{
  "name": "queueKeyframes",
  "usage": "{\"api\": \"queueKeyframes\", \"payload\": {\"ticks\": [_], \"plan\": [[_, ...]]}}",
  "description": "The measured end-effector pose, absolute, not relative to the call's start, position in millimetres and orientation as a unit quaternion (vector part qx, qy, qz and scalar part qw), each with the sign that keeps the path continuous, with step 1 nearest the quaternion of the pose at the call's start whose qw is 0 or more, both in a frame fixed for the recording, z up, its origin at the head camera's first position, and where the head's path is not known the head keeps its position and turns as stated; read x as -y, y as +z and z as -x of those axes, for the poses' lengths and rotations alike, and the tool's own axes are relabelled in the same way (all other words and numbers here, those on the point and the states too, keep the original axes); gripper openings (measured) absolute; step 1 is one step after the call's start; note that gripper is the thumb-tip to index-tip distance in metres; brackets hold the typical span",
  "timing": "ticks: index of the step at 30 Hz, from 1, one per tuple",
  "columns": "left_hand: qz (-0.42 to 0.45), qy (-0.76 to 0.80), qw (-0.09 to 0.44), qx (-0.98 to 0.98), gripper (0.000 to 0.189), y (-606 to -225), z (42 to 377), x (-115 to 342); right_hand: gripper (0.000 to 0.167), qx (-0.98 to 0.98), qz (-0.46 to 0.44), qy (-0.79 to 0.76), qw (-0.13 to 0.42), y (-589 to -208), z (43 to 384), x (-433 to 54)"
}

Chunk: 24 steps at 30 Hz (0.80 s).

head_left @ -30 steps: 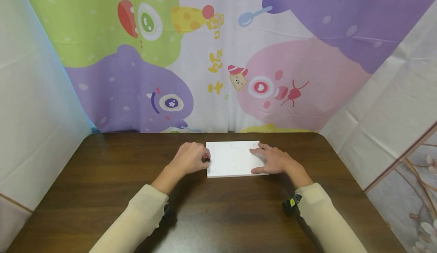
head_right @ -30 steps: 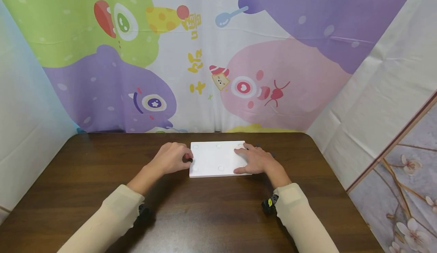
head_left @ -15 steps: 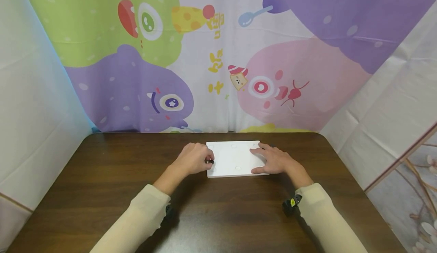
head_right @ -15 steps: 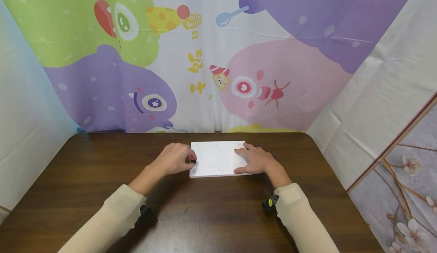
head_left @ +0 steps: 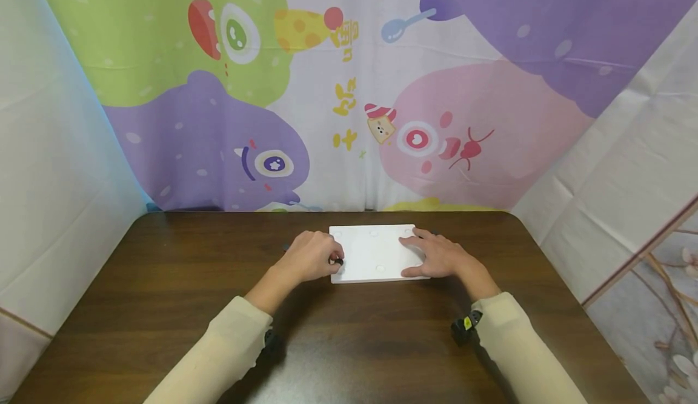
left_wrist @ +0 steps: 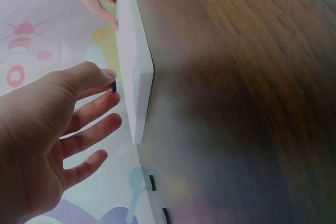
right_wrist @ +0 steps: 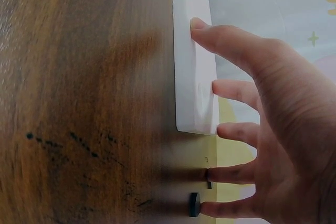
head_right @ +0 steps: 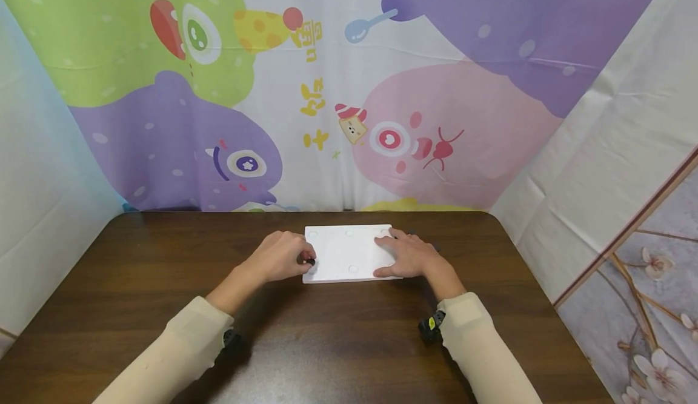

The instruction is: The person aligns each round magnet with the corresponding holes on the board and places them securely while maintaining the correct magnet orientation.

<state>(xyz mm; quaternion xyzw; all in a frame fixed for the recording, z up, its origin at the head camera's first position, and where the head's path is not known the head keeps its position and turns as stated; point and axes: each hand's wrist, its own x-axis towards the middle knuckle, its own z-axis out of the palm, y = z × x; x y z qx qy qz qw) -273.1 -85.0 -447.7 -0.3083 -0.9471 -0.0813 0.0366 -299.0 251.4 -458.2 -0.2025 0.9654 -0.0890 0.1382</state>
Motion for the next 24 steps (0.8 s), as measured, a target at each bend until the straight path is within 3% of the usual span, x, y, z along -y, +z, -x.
{"api": "queueKeyframes", "payload": {"ticks": [24], "plan": [[0.330,-0.075,0.044,0.940,0.005,-453.9,270.9,87.1,0.093,-0.965,0.203,-0.089,0.138,-459.0,299.7,-251.8]]}}
